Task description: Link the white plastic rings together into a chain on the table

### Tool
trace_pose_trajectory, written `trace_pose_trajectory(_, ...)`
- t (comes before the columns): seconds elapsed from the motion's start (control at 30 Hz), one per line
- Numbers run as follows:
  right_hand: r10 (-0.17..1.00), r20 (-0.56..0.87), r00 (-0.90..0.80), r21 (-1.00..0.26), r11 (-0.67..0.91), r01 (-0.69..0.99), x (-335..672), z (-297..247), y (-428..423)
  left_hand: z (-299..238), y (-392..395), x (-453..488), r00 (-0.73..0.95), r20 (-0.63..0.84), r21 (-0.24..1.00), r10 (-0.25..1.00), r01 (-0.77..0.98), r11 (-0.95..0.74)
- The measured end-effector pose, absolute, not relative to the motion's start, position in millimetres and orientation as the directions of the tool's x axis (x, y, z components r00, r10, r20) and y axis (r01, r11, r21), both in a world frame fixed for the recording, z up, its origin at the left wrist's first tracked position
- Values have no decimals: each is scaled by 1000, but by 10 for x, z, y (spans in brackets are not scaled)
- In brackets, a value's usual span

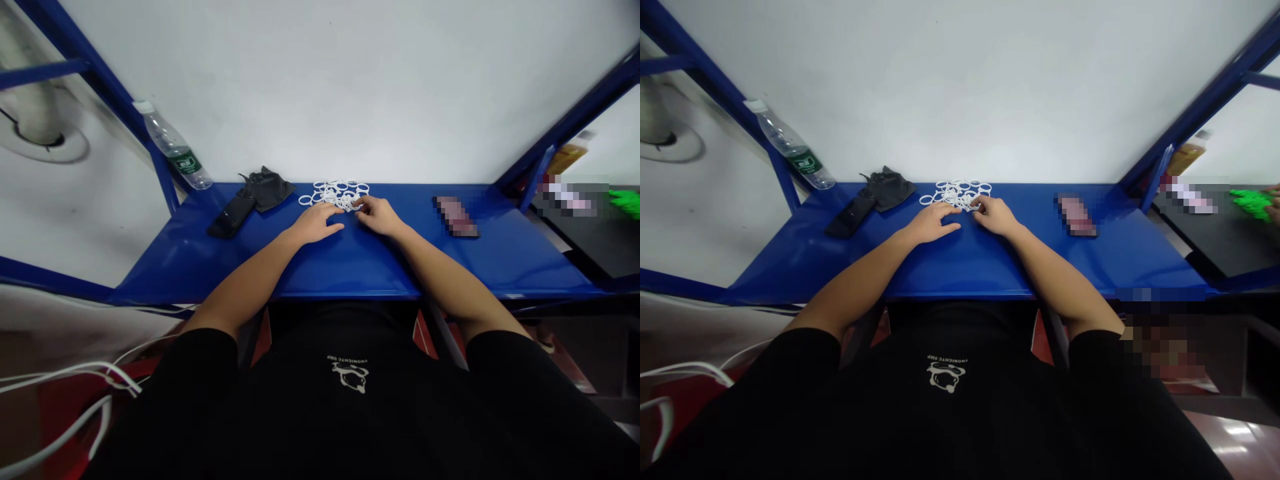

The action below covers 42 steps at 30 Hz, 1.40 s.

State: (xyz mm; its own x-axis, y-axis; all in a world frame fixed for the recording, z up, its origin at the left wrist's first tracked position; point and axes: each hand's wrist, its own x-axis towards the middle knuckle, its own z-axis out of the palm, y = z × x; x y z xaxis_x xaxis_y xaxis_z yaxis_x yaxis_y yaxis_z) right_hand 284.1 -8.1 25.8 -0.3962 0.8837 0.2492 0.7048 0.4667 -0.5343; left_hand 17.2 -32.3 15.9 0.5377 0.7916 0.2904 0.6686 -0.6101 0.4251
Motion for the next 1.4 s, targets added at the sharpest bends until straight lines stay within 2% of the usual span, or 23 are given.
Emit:
trace_pose_trajectory(0.17,826,319,-464,-498,563,660,2959,411,-82,180,-352,193,561,281,423,779,656,-625)
trace_pose_trajectory(0.27,834,322,-449,-495,552,671,3100,478,-33,185,-354,194,558,266,428,786,662,-615)
trace_pose_trajectory(0.4,845,82,-529,-480,499,722,3202,445,27,178,-355,189,557,246,446,794,662,-602)
trace_pose_trajectory(0.47,830,20,-557,-467,501,729,3172,390,29,174,-360,187,556,241,453,795,660,-599)
trace_pose_trajectory(0.53,814,52,-579,-494,525,693,3086,331,0,174,-369,188,555,244,459,795,656,-599)
trace_pose_trajectory(0.7,745,171,-645,-726,538,429,2772,233,-173,203,-389,195,554,273,469,787,637,-611)
trace_pose_trajectory(0.9,761,124,-637,-868,394,301,2652,246,-261,274,-391,193,550,220,474,806,662,-581)
trace_pose_trajectory(1.03,752,121,-648,-885,377,272,2685,267,-237,294,-389,178,538,234,489,810,655,-577)
trace_pose_trajectory(1.27,704,226,-674,-828,503,248,2705,196,-194,243,-338,151,536,266,517,802,623,-587)
trace_pose_trajectory(1.4,686,215,-696,-826,507,245,2737,194,-174,225,-330,153,539,250,535,804,616,-579)
